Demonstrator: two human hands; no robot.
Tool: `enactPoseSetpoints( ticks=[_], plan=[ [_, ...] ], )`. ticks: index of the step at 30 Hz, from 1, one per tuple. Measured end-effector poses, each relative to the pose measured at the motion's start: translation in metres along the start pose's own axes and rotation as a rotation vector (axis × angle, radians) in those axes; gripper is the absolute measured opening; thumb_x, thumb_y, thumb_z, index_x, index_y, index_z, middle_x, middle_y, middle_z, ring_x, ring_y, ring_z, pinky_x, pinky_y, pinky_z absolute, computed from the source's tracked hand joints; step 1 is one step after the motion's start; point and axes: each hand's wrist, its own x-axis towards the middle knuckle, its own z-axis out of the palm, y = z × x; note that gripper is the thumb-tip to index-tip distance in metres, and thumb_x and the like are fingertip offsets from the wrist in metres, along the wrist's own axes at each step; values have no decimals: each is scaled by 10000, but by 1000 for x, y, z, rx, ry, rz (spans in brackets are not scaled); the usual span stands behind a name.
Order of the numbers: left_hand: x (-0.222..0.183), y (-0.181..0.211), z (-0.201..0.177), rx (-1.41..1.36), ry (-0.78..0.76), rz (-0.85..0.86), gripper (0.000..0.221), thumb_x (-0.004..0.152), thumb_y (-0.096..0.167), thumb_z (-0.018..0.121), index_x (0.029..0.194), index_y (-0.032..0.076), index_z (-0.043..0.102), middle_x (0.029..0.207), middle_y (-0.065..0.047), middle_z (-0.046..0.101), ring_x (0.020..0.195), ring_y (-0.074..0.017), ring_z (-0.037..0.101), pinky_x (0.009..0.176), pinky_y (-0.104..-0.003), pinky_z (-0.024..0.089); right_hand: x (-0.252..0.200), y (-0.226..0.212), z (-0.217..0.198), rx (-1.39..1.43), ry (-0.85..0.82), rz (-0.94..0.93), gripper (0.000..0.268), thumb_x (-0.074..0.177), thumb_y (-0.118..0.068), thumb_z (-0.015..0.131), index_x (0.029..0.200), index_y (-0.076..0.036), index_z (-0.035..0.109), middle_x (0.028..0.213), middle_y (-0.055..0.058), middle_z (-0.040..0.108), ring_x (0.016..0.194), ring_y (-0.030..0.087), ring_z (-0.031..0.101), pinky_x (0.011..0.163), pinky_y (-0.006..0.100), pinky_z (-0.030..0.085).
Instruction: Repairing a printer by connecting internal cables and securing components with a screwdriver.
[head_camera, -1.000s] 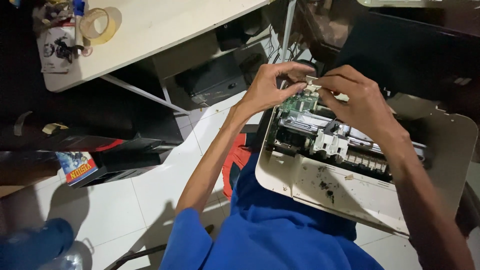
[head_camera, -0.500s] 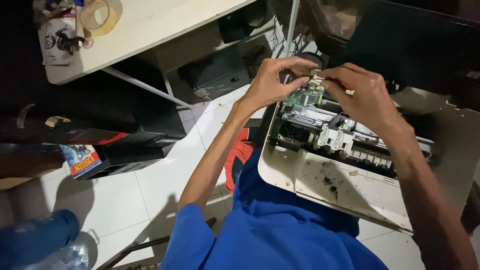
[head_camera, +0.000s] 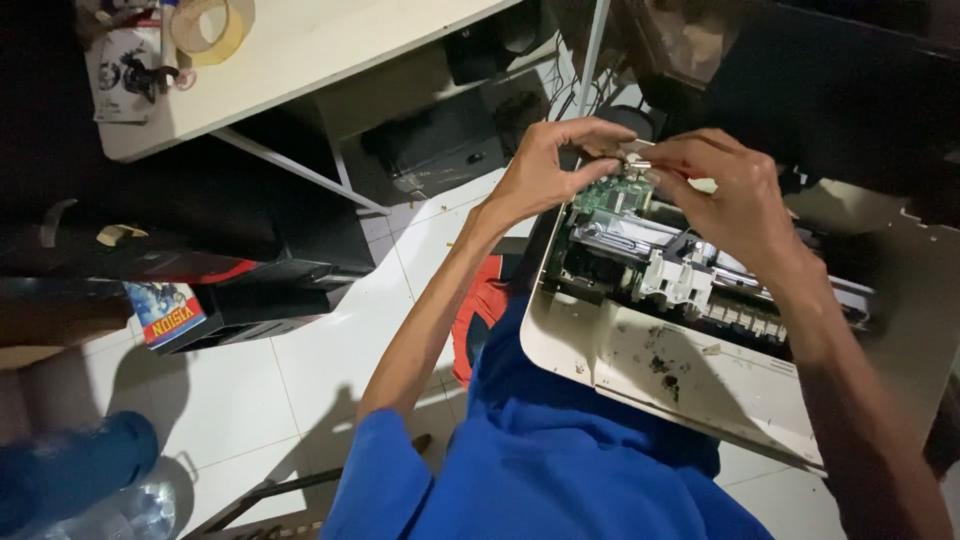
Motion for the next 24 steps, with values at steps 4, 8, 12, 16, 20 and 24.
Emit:
enactPoseSetpoints(
  ticks=[4,8,12,16,20,24],
  plan=[
    [-3,-7,3,-23,15,28,298,970,144,754,1260,154,684,1157,-71,775,1065,-207,770,1012,-371,631,3,-8,-1,80,27,59,249,1004,65,702,1248,106,674,1115,246,707,986,334,710,852,372,607],
    [-4,-14,9,-85,91,47,324,951,104,792,1257,175,715,1104,-48,788,1050,-198,762,965,-359,605,0,-4,7,137,100,139,200,982,54,741,1180,70,730,1042,226,742,918,347,723,802,392,584],
    [-7,-17,15,-122,150,30,372,924,86,825,1263,205,728,1037,-31,802,1035,-189,763,958,-382,590,0,-5,11,212,143,219,205,957,39,759,1161,19,762,1054,229,748,969,390,727,868,447,574],
    [-8,-11,14,-124,153,34,361,967,83,782,1296,212,711,1077,-48,789,1088,-236,744,978,-429,575,-2,-9,12,190,144,228,194,993,5,736,1185,31,745,1037,236,743,984,406,725,893,477,570],
    [-9,-11,17,-104,162,16,369,956,91,797,1295,206,710,1079,-47,790,1094,-237,743,976,-430,580,-3,-10,12,192,140,246,196,980,33,727,1175,24,748,1053,230,746,988,392,728,910,483,570],
    [-10,-9,18,-125,157,-10,374,947,71,798,1294,175,708,1096,-81,786,1102,-259,740,979,-447,583,-7,-2,14,205,132,241,209,983,31,722,1191,16,742,1060,227,743,1005,398,722,921,488,565]
  ],
)
